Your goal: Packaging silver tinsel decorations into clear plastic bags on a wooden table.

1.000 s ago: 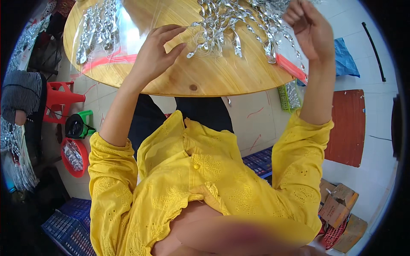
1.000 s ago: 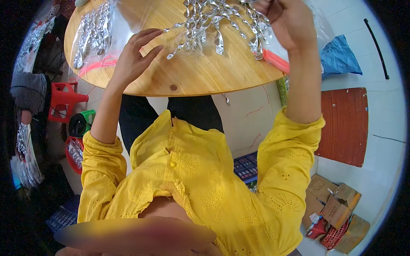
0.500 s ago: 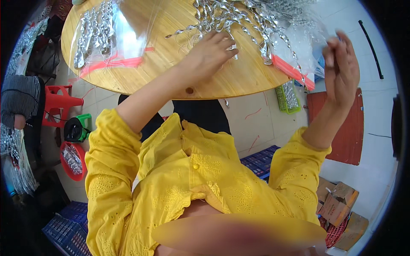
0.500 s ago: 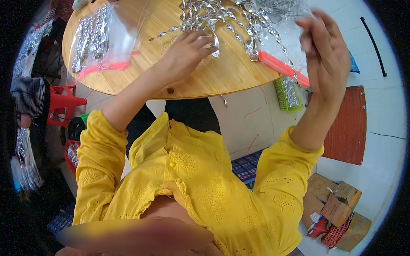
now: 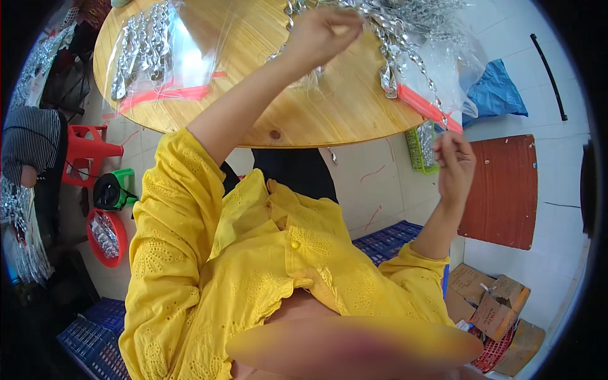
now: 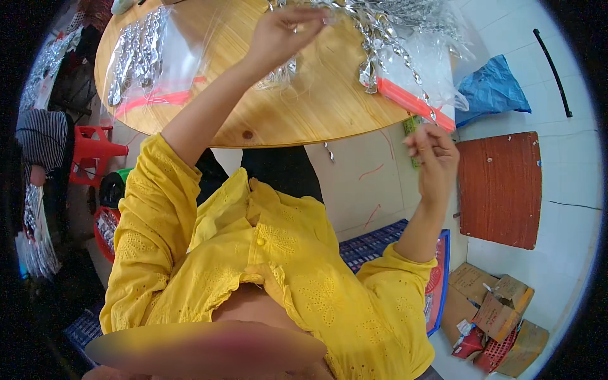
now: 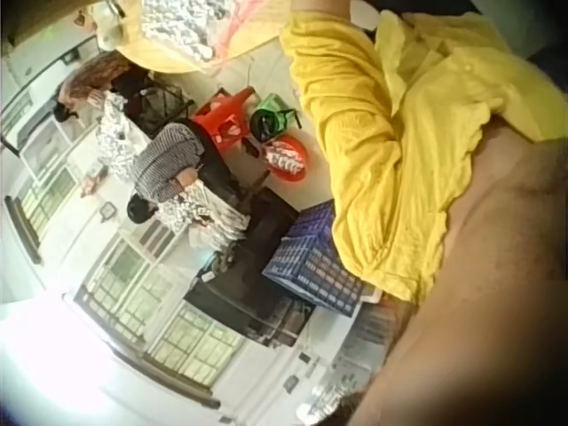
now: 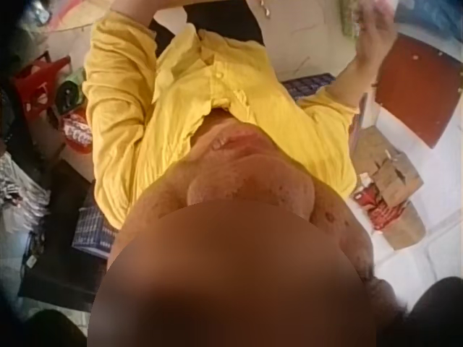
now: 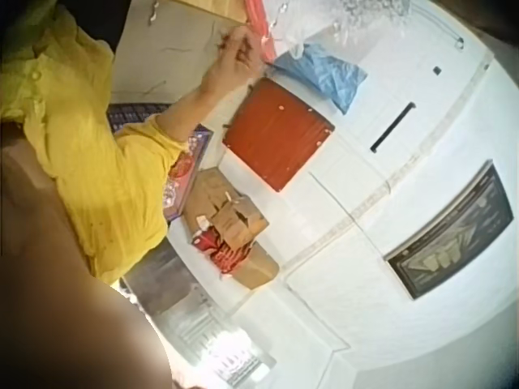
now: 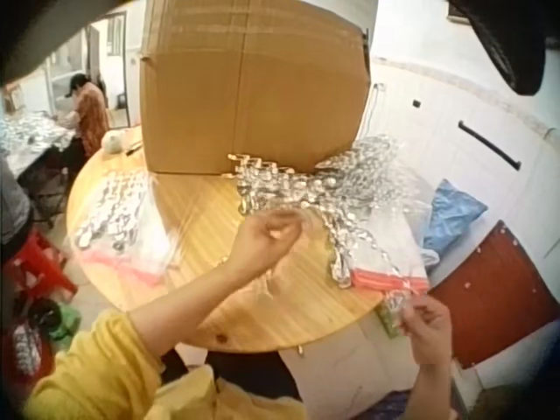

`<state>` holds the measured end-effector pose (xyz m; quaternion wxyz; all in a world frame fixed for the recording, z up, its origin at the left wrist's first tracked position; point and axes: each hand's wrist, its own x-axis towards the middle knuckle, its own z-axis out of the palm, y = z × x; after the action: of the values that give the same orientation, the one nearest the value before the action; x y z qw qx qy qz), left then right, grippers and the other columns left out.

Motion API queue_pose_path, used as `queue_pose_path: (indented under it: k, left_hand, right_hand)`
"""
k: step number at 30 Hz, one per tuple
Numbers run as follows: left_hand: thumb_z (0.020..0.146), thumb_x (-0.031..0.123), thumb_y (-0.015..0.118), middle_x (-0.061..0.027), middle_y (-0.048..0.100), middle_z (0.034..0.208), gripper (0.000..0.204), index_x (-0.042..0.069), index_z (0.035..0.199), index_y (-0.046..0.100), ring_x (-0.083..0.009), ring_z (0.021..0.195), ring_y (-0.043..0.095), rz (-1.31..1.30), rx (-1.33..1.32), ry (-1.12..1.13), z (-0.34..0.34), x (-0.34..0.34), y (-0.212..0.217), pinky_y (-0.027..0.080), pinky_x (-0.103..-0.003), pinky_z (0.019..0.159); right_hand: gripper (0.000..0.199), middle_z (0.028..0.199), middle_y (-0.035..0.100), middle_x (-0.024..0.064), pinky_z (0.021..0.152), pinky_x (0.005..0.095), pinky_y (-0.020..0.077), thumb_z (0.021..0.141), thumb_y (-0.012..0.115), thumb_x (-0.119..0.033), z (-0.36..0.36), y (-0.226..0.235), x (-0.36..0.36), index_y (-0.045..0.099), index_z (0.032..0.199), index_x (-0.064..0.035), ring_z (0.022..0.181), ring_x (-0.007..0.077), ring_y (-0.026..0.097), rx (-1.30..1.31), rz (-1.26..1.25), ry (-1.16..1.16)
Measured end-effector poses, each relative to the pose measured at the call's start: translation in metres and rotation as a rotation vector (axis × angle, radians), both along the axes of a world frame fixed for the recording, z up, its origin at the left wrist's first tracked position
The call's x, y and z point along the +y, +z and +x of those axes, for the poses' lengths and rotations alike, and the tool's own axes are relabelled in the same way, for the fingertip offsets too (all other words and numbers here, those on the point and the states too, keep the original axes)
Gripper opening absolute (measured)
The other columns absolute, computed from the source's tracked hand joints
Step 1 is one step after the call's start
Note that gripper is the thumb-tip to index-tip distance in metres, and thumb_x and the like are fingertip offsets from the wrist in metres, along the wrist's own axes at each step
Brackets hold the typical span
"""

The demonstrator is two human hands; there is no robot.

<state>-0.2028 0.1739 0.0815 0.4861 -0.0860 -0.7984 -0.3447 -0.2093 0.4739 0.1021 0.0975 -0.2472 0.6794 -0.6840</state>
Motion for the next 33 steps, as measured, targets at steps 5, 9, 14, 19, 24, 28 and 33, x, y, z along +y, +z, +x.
queue_pose_path:
  k: [5, 9, 14, 19, 24, 28, 33]
  left_hand:
    - [0.076, 0.012, 0.059, -0.0073, 0.062, 0.076, 0.02, -0.003, 0.088, 0.06, -0.0089, 0.067, 0.055, 0.626, 0.156, -0.242, -0.016, -0.009, 0.042, 0.044, -0.02, 0.06]
    - [0.08, 0.014, 0.055, -0.0105, 0.061, 0.085, 0.018, -0.002, 0.089, 0.057, -0.0159, 0.079, 0.058, 0.177, 0.112, 0.115, -0.014, -0.007, 0.023, 0.046, -0.024, 0.065]
    - [0.069, 0.001, 0.062, -0.0047, 0.062, 0.083, 0.018, 0.01, 0.085, 0.062, -0.0165, 0.071, 0.06, -0.068, 0.213, -0.002, -0.002, 0.022, -0.015, 0.047, -0.026, 0.069]
    - [0.072, 0.001, 0.06, -0.007, 0.062, 0.084, 0.016, 0.003, 0.088, 0.061, -0.0159, 0.074, 0.06, 0.308, 0.134, -0.22, 0.017, 0.036, 0.004, 0.047, -0.024, 0.068]
    - [0.077, 0.004, 0.058, -0.0054, 0.06, 0.083, 0.014, -0.003, 0.088, 0.058, -0.0098, 0.072, 0.056, 0.873, 0.421, -0.369, 0.024, 0.002, 0.046, 0.046, -0.022, 0.065]
    - [0.082, 0.006, 0.048, -0.0063, 0.059, 0.082, 0.014, -0.003, 0.089, 0.055, -0.0139, 0.069, 0.056, 0.893, 0.332, -0.44, 0.018, -0.04, 0.059, 0.046, -0.025, 0.067]
    - [0.083, 0.014, 0.051, -0.0124, 0.058, 0.096, 0.021, 0.001, 0.099, 0.047, -0.0214, 0.087, 0.057, 1.246, 0.304, -0.553, -0.008, -0.052, 0.074, 0.048, -0.031, 0.069]
  right_hand:
    - [0.013, 0.069, 0.057, 0.0048, 0.048, 0.0154, 0.0314, 0.08, 0.056, -0.013, 0.013, -0.033, -0.019, 0.056, 0.087, -0.0026, 0.055, 0.006, 0.046, -0.106, 0.105, -0.06]
    - [0.012, 0.068, 0.057, 0.0037, 0.048, 0.0159, 0.032, 0.079, 0.057, -0.014, 0.027, -0.052, -0.034, 0.056, 0.085, -0.0032, 0.055, 0.006, 0.046, -0.208, 0.095, 0.001]
    - [0.012, 0.067, 0.057, 0.0038, 0.048, 0.0164, 0.0324, 0.079, 0.056, -0.014, 0.041, -0.062, -0.046, 0.055, 0.083, -0.0026, 0.054, 0.0062, 0.047, -0.26, 0.089, 0.092]
    - [0.011, 0.066, 0.056, 0.0043, 0.048, 0.0162, 0.0322, 0.079, 0.057, -0.012, 0.051, -0.066, -0.046, 0.055, 0.084, -0.0023, 0.053, 0.0064, 0.046, -0.29, 0.085, 0.076]
    - [0.011, 0.065, 0.056, 0.0045, 0.047, 0.0156, 0.0311, 0.079, 0.057, -0.012, 0.055, -0.068, -0.045, 0.055, 0.084, -0.0029, 0.052, 0.0062, 0.045, -0.313, 0.072, 0.081]
    - [0.011, 0.066, 0.057, 0.005, 0.046, 0.0157, 0.0304, 0.08, 0.056, -0.012, 0.055, -0.071, -0.047, 0.055, 0.086, -0.0036, 0.051, 0.0061, 0.044, -0.34, 0.042, 0.087]
    - [0.011, 0.072, 0.058, 0.0053, 0.046, 0.0158, 0.0302, 0.081, 0.055, -0.014, 0.051, -0.074, -0.054, 0.054, 0.087, -0.004, 0.053, 0.0056, 0.045, -0.33, 0.016, 0.099]
